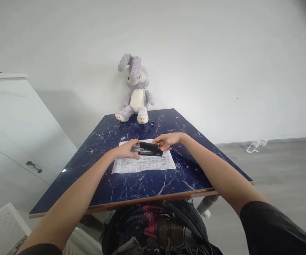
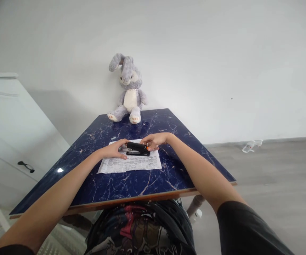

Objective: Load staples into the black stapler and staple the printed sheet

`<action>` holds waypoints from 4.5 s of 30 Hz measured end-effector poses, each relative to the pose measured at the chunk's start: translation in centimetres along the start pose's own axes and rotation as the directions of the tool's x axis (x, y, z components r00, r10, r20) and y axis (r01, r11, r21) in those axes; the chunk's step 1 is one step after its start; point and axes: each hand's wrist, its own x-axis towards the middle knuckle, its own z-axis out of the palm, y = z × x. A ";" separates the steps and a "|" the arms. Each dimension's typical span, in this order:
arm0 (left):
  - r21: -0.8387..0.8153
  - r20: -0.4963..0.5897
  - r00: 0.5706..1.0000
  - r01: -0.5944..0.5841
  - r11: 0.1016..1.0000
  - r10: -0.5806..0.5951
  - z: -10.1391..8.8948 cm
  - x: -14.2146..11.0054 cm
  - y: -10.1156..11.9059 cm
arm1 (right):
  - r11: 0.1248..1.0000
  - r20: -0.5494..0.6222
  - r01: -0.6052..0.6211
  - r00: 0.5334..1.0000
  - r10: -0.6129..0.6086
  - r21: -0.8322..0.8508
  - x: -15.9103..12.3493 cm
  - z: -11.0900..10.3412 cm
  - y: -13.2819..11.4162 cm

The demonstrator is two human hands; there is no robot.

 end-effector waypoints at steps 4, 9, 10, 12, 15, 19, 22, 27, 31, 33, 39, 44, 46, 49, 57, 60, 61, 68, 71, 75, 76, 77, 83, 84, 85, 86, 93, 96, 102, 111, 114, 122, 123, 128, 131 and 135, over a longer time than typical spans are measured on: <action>-0.021 -0.016 1.000 -0.004 1.000 0.004 0.2 0.0 -0.3 | 0.963 -0.104 0.122 0.983 -0.151 -0.241 1.0 1.1 -0.7; -0.347 -0.149 0.988 -0.084 0.934 0.033 -0.4 0.3 -0.3 | 0.818 -0.300 0.106 0.897 -0.324 -0.566 3.7 3.4 -1.4; -0.478 -0.241 0.971 -0.122 0.870 0.004 -0.7 0.3 -0.2 | 0.796 -0.332 0.091 0.876 -0.350 -0.599 3.9 3.7 -1.5; -0.729 -0.380 0.909 -0.180 0.660 -0.172 -1.3 0.5 0.1 | 0.752 -0.404 0.069 0.809 -0.426 -0.655 4.1 4.1 -1.9; -0.954 -0.220 0.878 -0.104 0.281 -0.424 -1.5 0.6 0.5 | 0.622 -0.491 -0.034 0.648 -0.582 -0.782 3.9 4.4 -2.4; -0.998 0.052 0.931 0.056 -0.002 -0.361 -0.3 1.0 0.8 | 0.207 -0.338 -0.271 0.665 -0.666 -0.940 4.2 5.2 -2.9; -0.997 0.077 0.939 0.062 -0.055 -0.336 0.3 1.3 1.0 | -0.021 -0.219 -0.307 0.724 -0.654 -0.952 4.6 5.7 -3.0; -0.997 0.018 0.895 -0.018 -0.077 -0.446 -0.2 1.2 1.9 | 0.045 -0.308 -0.372 0.688 -0.657 -0.927 4.7 5.8 -2.9; -0.987 -0.118 0.826 -0.156 -0.023 -0.552 -0.7 1.4 1.5 | 0.530 -0.685 -0.435 0.486 -0.542 -0.728 4.7 5.1 -2.9; -0.935 -0.341 0.682 -0.318 0.158 -0.647 -0.8 1.7 0.7 | 0.758 -0.846 -0.417 0.417 -0.332 -0.502 4.7 4.7 -2.8; -0.531 -0.826 0.443 -0.405 0.744 -0.348 -0.8 1.6 0.3 | 0.860 -0.728 -0.339 0.683 -0.054 -0.382 5.0 4.7 -2.8; -0.250 -0.762 0.642 -0.169 0.953 -0.086 0.0 0.5 2.5 | 0.804 -0.662 -0.062 0.608 -0.440 -0.591 4.8 5.5 -3.6; -0.148 -0.699 0.715 -0.148 0.978 0.003 0.4 0.3 3.0 | 0.726 -0.610 0.053 0.502 -0.613 -0.686 4.5 5.5 -3.8; -0.059 -0.604 0.791 -0.167 0.984 0.098 0.5 -0.1 3.7 | 0.543 -0.427 0.109 0.498 -0.755 -0.832 4.1 5.3 -3.8; -0.054 -0.493 0.860 -0.185 0.981 0.135 0.5 -0.4 5.2 | 0.314 -0.275 -0.015 0.525 -0.805 -0.949 4.3 5.1 -2.9; -0.034 -0.455 0.878 -0.185 0.982 0.150 0.7 -0.3 5.2 | 0.298 -0.266 -0.023 0.519 -0.812 -0.954 4.4 5.1 -2.9; -0.034 -0.468 0.872 -0.185 0.982 0.148 0.6 -0.3 5.1 | 0.301 -0.269 -0.023 0.519 -0.811 -0.953 4.4 4.9 -2.8; -0.040 -0.758 0.627 0.233 0.972 -0.181 -1.8 -0.5 -1.0 | 0.673 -0.770 -0.385 0.411 -0.488 -0.632 0.9 -1.3 1.9; 0.070 -0.693 0.673 0.418 0.906 -0.257 -2.4 -0.4 -4.7 | 0.758 -0.933 -0.551 0.286 -0.220 -0.348 -2.4 -4.0 5.8; 0.102 -0.654 0.707 0.434 0.895 -0.269 -2.0 0.1 -7.0 | 0.769 -0.980 -0.619 0.194 -0.050 -0.162 -4.9 -5.2 9.4; 0.101 -0.646 0.714 0.433 0.896 -0.272 -1.9 0.2 -7.1 | 0.767 -0.982 -0.626 0.184 -0.032 -0.142 -5.0 -5.2 9.7; 0.100 -0.638 0.719 0.431 0.897 -0.274 -1.9 0.3 -7.1 | 0.765 -0.984 -0.630 0.177 -0.027 -0.134 -4.9 -5.2 9.8; 0.057 -0.652 0.707 0.404 0.913 -0.273 -2.2 0.3 -6.5 | 0.767 -0.955 -0.575 0.241 -0.175 -0.286 -2.0 -4.0 6.8; 0.038 -0.659 0.701 0.392 0.919 -0.271 -2.1 0.3 -6.2 | 0.776 -0.939 -0.538 0.274 -0.210 -0.330 -1.3 -3.5 5.9; 0.004 -0.657 0.705 0.359 0.933 -0.269 -2.0 0.3 -5.8 | 0.792 -0.916 -0.480 0.317 -0.245 -0.378 -0.5 -2.8 4.8; -0.049 -0.641 0.721 0.303 0.952 -0.263 -1.8 0.4 -5.3 | 0.814 -0.881 -0.388 0.376 -0.288 -0.432 0.3 -2.0 3.7; -0.300 -0.508 0.849 -0.021 0.954 -0.141 -0.2 1.3 -1.1 | 0.794 -0.453 0.060 0.794 -0.405 -0.605 4.8 3.7 -0.8; -0.215 -0.506 0.858 -0.028 0.976 -0.087 0.0 1.4 -0.4 | 0.802 -0.478 -0.005 0.805 -0.350 -0.597 5.2 4.2 -0.6; -0.075 -0.509 0.859 -0.103 0.992 0.050 -0.2 0.7 0.7 | 0.803 -0.469 -0.010 0.816 -0.339 -0.596 4.8 4.2 -0.6; -0.150 -0.402 0.916 -0.072 0.986 0.006 0.9 1.4 -0.2 | 0.804 -0.469 -0.016 0.819 -0.331 -0.594 4.7 4.3 -0.4; -0.099 -0.375 0.926 -0.079 0.992 0.036 1.0 1.4 -0.5 | 0.799 -0.461 -0.004 0.818 -0.343 -0.602 4.8 4.2 -0.2; -0.138 -0.332 0.943 -0.036 0.990 -0.012 0.8 1.4 -0.3 | 0.808 -0.468 -0.007 0.818 -0.334 -0.589 4.8 4.1 -0.1; -0.129 -0.328 0.944 -0.034 0.991 -0.011 0.8 1.4 -0.2 | 0.809 -0.467 -0.007 0.820 -0.332 -0.588 4.8 4.1 -0.1; -0.097 -0.323 0.946 -0.037 0.995 0.003 0.6 1.2 0.1 | 0.810 -0.467 -0.007 0.820 -0.331 -0.586 4.8 4.1 -0.1; -0.092 -0.322 0.947 -0.042 0.995 0.010 0.6 1.1 0.1 | 0.810 -0.465 -0.006 0.821 -0.330 -0.587 4.8 4.1 -0.1; -0.071 -0.321 0.947 -0.053 0.996 0.028 0.5 1.0 0.0 | 0.808 -0.459 -0.003 0.824 -0.332 -0.589 4.8 4.0 0.0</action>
